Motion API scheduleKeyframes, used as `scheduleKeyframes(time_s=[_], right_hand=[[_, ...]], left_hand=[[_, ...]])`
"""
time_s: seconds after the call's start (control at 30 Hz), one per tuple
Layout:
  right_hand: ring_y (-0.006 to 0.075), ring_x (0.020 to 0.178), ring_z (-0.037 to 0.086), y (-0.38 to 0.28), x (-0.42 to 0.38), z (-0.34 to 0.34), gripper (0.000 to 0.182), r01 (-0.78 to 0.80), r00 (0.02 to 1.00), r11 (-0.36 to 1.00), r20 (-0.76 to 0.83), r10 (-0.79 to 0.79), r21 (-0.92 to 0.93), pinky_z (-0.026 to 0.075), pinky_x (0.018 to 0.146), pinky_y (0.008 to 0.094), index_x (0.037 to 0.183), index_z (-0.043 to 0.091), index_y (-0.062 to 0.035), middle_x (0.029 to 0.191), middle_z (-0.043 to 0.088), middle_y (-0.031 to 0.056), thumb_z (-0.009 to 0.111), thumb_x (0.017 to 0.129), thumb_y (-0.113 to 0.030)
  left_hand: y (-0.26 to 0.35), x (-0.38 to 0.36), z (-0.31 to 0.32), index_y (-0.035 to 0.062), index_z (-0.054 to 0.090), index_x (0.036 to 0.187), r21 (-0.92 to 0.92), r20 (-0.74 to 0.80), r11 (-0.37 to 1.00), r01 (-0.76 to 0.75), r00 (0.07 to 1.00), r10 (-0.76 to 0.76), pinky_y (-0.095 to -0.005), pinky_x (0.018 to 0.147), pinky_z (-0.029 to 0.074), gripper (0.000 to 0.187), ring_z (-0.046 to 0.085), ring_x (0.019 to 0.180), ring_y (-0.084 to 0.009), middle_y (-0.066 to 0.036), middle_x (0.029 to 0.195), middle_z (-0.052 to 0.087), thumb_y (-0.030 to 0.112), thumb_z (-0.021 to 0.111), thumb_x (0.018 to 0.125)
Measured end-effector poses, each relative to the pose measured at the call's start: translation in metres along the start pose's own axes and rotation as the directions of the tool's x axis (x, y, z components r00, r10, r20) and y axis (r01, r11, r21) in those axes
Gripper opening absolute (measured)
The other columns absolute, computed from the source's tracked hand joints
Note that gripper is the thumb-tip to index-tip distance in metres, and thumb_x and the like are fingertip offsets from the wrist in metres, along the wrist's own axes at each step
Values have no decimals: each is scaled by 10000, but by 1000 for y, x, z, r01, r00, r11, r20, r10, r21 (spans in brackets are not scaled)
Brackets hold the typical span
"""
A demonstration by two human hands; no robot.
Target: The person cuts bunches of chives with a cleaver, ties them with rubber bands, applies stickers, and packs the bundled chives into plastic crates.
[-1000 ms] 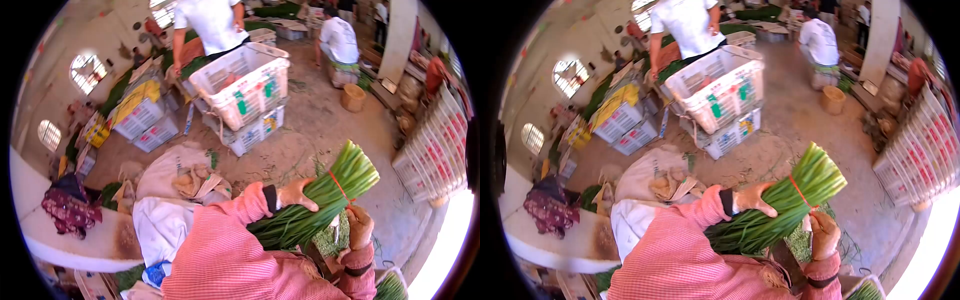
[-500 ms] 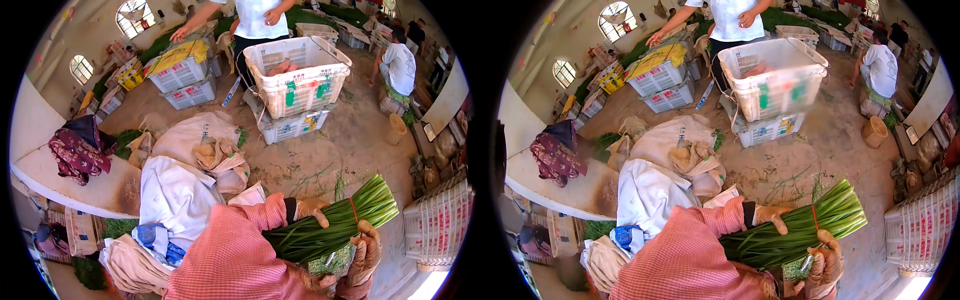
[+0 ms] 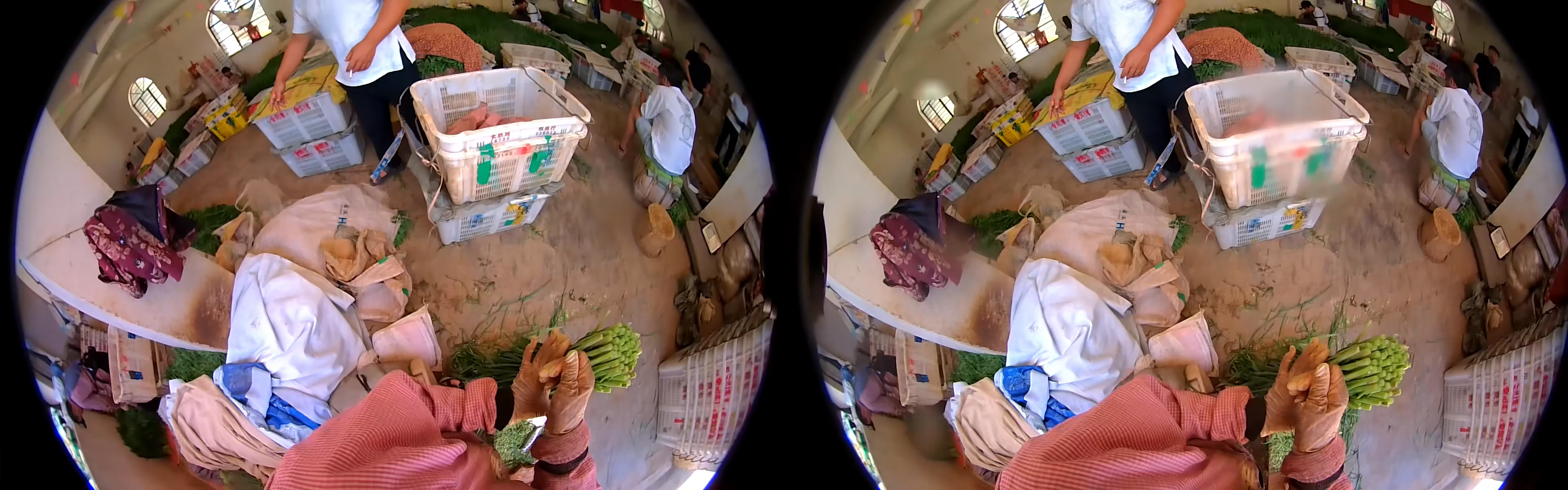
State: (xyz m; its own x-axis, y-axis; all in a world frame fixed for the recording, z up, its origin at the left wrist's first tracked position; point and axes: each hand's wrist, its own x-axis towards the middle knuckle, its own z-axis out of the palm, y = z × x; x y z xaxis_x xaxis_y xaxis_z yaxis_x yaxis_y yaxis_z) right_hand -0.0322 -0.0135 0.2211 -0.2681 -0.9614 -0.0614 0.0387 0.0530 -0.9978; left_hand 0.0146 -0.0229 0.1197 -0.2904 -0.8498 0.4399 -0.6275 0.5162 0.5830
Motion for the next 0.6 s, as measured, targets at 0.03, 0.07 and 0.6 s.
scheduleKeyframes(time_s=[0.03,0.07,0.6], right_hand=[[69,526,436,5,3,-3,346,8,1000,1000,24,-8,9,359,494,191,706,472,-49,601,524,14,408,936,-298],[65,554,426,9,5,-5,340,10,999,1000,43,-10,15,368,521,190,718,483,-42,620,517,9,412,936,-293],[315,1242,324,-33,-80,-72,629,278,919,489,82,-385,-827,331,980,351,1245,406,-78,1355,331,142,666,733,-333]], left_hand=[[2,3,5,19,323,1288,-204,-45,979,27,998,-37,-371,1010,263,787,329,1236,-291,-169,1293,391,294,687,648],[-5,6,9,19,338,1274,-405,83,913,50,996,-18,-368,995,281,762,351,1211,-283,-163,1269,410,281,687,650],[-2,119,21,21,560,1057,-687,718,515,513,591,368,-295,849,452,524,558,957,-141,-59,1044,610,61,782,584]])
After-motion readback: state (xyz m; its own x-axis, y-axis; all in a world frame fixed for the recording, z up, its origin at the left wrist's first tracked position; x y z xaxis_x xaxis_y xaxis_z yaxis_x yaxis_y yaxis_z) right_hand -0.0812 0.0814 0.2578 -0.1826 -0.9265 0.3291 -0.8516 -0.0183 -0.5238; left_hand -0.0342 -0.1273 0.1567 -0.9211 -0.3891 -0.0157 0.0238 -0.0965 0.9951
